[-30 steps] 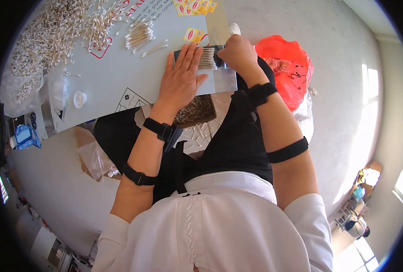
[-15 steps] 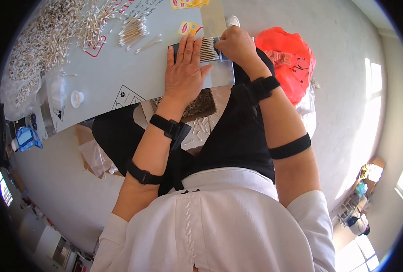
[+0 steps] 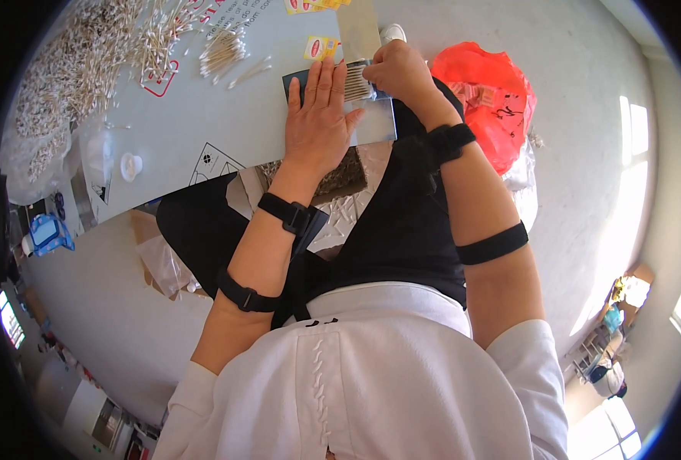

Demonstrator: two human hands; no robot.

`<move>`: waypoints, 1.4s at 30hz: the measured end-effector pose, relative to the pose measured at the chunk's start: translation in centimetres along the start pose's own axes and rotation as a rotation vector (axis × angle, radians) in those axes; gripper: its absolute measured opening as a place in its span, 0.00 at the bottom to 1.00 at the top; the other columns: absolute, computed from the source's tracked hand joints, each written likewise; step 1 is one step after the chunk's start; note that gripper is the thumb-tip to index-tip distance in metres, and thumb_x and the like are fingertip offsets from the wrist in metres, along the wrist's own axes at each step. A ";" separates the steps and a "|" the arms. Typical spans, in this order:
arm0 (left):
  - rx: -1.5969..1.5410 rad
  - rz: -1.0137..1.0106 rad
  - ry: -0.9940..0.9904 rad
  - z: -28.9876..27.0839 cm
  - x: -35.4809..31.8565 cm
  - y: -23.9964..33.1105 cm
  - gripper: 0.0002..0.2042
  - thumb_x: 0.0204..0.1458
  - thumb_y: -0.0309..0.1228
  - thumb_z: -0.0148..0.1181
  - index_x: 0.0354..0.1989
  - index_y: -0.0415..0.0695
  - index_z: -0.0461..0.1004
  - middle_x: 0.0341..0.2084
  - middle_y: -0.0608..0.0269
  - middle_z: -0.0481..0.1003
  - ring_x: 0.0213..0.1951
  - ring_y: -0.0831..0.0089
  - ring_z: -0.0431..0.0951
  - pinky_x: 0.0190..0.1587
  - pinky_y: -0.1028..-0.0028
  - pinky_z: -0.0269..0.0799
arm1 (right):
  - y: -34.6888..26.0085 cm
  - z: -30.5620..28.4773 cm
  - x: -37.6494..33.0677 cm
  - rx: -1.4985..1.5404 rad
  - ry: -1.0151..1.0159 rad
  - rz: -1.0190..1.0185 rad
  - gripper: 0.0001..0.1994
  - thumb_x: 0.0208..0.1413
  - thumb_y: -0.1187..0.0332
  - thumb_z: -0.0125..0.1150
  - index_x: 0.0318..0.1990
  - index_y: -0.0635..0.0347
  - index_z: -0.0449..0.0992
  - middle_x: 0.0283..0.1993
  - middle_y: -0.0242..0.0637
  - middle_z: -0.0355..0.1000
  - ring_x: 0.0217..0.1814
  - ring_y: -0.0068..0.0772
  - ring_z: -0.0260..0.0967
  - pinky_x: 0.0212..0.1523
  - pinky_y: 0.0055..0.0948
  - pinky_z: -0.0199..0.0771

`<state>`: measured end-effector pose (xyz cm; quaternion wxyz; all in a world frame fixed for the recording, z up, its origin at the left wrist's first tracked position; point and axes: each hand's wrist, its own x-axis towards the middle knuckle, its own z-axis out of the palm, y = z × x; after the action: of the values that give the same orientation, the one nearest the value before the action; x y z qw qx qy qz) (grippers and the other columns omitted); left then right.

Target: Manually packaging groups of cotton swabs into small plastic bags and applying labels.

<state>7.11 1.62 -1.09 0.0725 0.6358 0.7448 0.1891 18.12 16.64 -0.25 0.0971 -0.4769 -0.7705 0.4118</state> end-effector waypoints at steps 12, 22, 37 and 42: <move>-0.018 0.021 0.008 -0.2 -0.2 -0.1 0.35 0.57 0.47 0.51 0.69 0.43 0.49 0.68 0.55 0.50 0.70 0.62 0.46 0.69 0.53 0.38 | -0.7 0.5 -0.9 -0.172 0.102 -0.054 0.09 0.41 0.69 0.59 0.20 0.68 0.75 0.14 0.42 0.67 0.17 0.30 0.68 0.24 0.30 0.69; 0.005 -0.012 0.004 -0.1 -0.6 0.2 0.36 0.55 0.46 0.54 0.69 0.42 0.49 0.68 0.55 0.50 0.70 0.62 0.47 0.69 0.53 0.38 | -1.7 0.5 -1.9 -0.193 0.109 -0.059 0.08 0.39 0.66 0.59 0.23 0.63 0.76 0.25 0.53 0.73 0.33 0.56 0.71 0.40 0.42 0.74; -0.022 -0.015 0.022 -0.1 -0.6 0.1 0.37 0.53 0.45 0.56 0.68 0.41 0.51 0.68 0.54 0.52 0.70 0.61 0.48 0.69 0.53 0.39 | -1.2 1.4 -1.7 -0.327 0.292 -0.383 0.07 0.45 0.72 0.56 0.33 0.57 0.76 0.25 0.40 0.72 0.26 0.41 0.72 0.29 0.35 0.72; -0.003 -0.014 0.025 -0.2 -0.7 0.2 0.36 0.54 0.46 0.55 0.67 0.41 0.51 0.67 0.54 0.52 0.70 0.62 0.48 0.69 0.53 0.40 | -1.7 1.2 -1.6 -0.227 0.217 -0.286 0.06 0.42 0.74 0.57 0.31 0.60 0.76 0.24 0.40 0.71 0.26 0.41 0.71 0.28 0.33 0.71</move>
<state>7.28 0.95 -0.89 0.0657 0.6279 0.7499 0.1976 17.15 14.35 0.61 0.1826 -0.4119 -0.8568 0.2508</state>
